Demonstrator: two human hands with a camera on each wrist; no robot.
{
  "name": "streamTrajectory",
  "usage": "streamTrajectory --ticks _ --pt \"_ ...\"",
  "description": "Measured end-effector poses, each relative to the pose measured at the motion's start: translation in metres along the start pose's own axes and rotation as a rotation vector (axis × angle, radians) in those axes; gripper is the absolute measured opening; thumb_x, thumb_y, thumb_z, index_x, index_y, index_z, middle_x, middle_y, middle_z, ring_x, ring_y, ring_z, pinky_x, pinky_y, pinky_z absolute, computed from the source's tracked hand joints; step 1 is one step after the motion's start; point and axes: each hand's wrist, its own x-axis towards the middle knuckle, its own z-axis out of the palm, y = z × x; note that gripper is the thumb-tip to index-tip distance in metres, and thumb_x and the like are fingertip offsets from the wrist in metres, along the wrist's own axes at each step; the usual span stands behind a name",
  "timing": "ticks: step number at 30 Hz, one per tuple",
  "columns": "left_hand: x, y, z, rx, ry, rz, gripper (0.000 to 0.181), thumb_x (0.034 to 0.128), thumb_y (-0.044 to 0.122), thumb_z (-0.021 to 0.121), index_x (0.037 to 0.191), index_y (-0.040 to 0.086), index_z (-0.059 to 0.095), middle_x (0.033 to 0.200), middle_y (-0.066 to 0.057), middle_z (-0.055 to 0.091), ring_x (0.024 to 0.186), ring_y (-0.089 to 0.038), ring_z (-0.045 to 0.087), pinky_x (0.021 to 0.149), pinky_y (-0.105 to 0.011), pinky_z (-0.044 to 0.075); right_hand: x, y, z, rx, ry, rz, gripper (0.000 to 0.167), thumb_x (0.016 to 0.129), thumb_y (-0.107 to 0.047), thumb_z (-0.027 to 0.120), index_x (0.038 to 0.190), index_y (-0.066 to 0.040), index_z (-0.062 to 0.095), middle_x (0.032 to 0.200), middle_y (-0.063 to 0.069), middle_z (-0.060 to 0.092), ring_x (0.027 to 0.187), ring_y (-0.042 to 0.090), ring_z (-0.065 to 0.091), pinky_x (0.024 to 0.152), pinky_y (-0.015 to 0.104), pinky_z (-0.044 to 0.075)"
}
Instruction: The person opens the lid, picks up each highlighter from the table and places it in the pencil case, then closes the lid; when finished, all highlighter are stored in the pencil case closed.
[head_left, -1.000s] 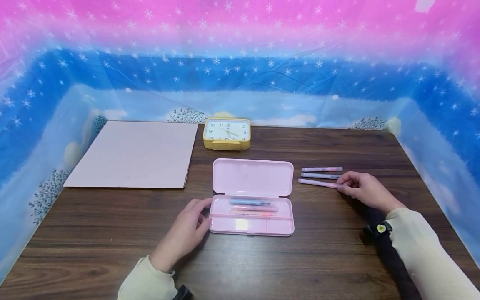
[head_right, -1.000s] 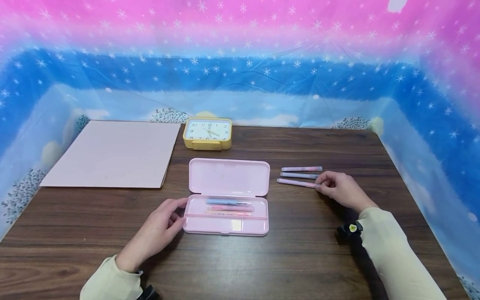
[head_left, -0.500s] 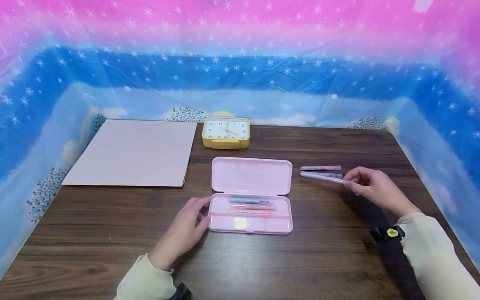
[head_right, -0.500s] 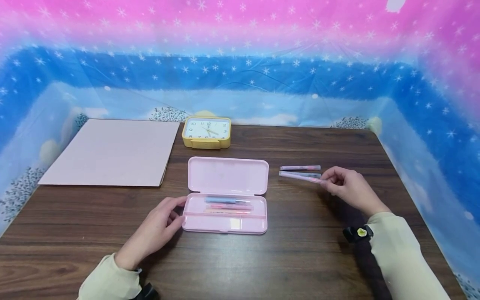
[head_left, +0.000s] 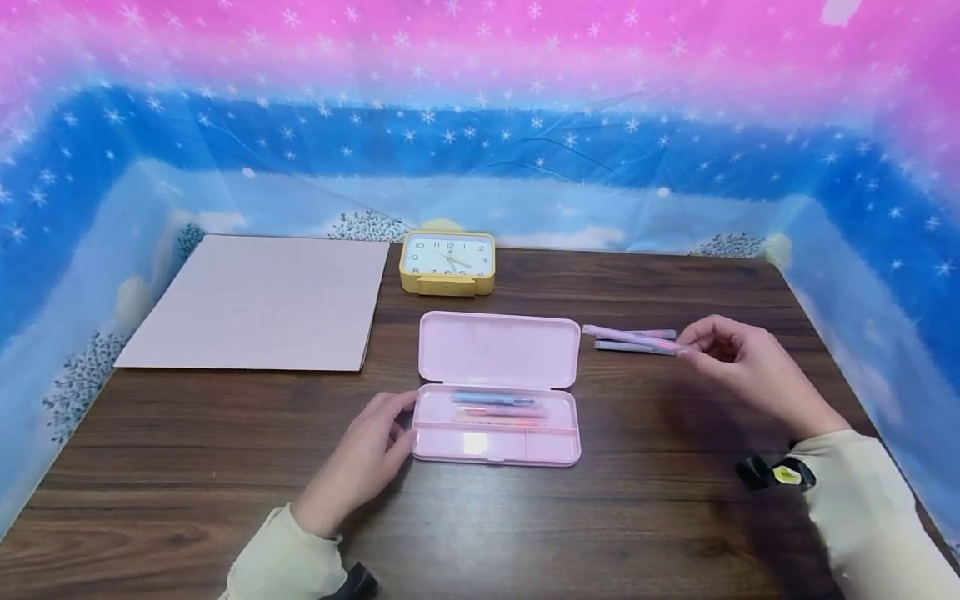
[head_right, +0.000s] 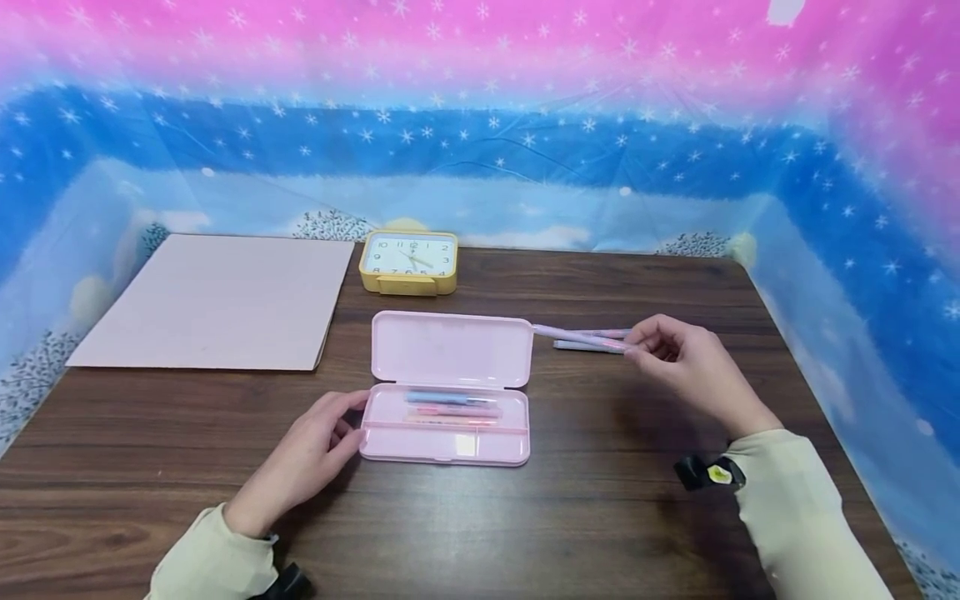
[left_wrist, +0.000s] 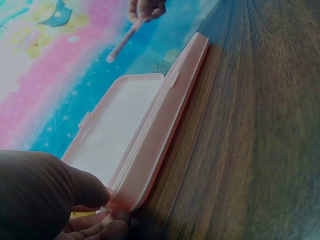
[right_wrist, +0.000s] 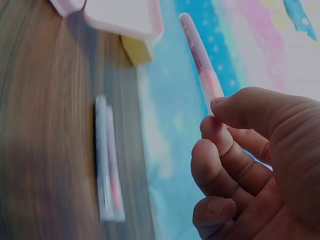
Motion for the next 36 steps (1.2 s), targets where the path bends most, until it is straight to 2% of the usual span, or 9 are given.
streamTrajectory --ticks 3,9,16,28,36 --pt "-0.001 0.000 0.000 -0.003 0.006 0.010 0.050 0.0891 0.003 0.063 0.138 0.001 0.053 0.116 -0.013 0.060 0.079 -0.009 0.054 0.070 -0.024 0.050 0.002 -0.012 0.006 0.024 -0.012 -0.046 0.011 0.093 -0.020 0.068 0.104 -0.021 0.067 0.085 0.003 0.066 0.067 0.010 0.054 0.058 0.023 0.043" --pt "-0.001 0.000 -0.001 -0.004 0.011 0.015 0.050 0.0891 0.003 0.063 0.138 0.000 0.053 0.116 -0.013 0.060 0.079 -0.009 0.054 0.070 -0.024 0.050 0.008 -0.037 0.026 0.051 -0.054 -0.077 0.008 0.093 -0.018 0.067 0.100 -0.022 0.066 0.081 0.002 0.066 0.064 0.011 0.054 0.054 0.024 0.044" --pt "-0.001 0.001 -0.001 -0.004 0.007 0.011 0.050 0.0895 0.003 0.063 0.138 0.000 0.052 0.117 -0.013 0.060 0.080 -0.009 0.055 0.071 -0.024 0.051 0.016 -0.057 0.054 0.086 -0.119 -0.110 0.006 0.092 -0.018 0.069 0.097 -0.021 0.067 0.080 -0.004 0.064 0.066 0.011 0.055 0.057 0.025 0.046" --pt "-0.002 0.002 -0.001 -0.016 0.007 -0.005 0.050 0.0893 0.003 0.063 0.138 -0.001 0.052 0.118 -0.014 0.059 0.080 -0.010 0.055 0.070 -0.024 0.051 0.021 -0.072 0.101 0.158 -0.221 -0.137 0.009 0.088 -0.013 0.071 0.093 -0.019 0.066 0.078 -0.007 0.062 0.069 0.009 0.055 0.061 0.023 0.048" --pt "-0.002 0.003 0.000 -0.006 0.005 -0.012 0.050 0.0892 0.002 0.063 0.138 -0.001 0.052 0.118 -0.014 0.058 0.079 -0.009 0.054 0.069 -0.022 0.051 0.022 -0.074 0.115 0.151 -0.257 -0.101 0.008 0.089 -0.014 0.071 0.093 -0.018 0.066 0.076 -0.007 0.061 0.068 0.009 0.055 0.060 0.022 0.048"
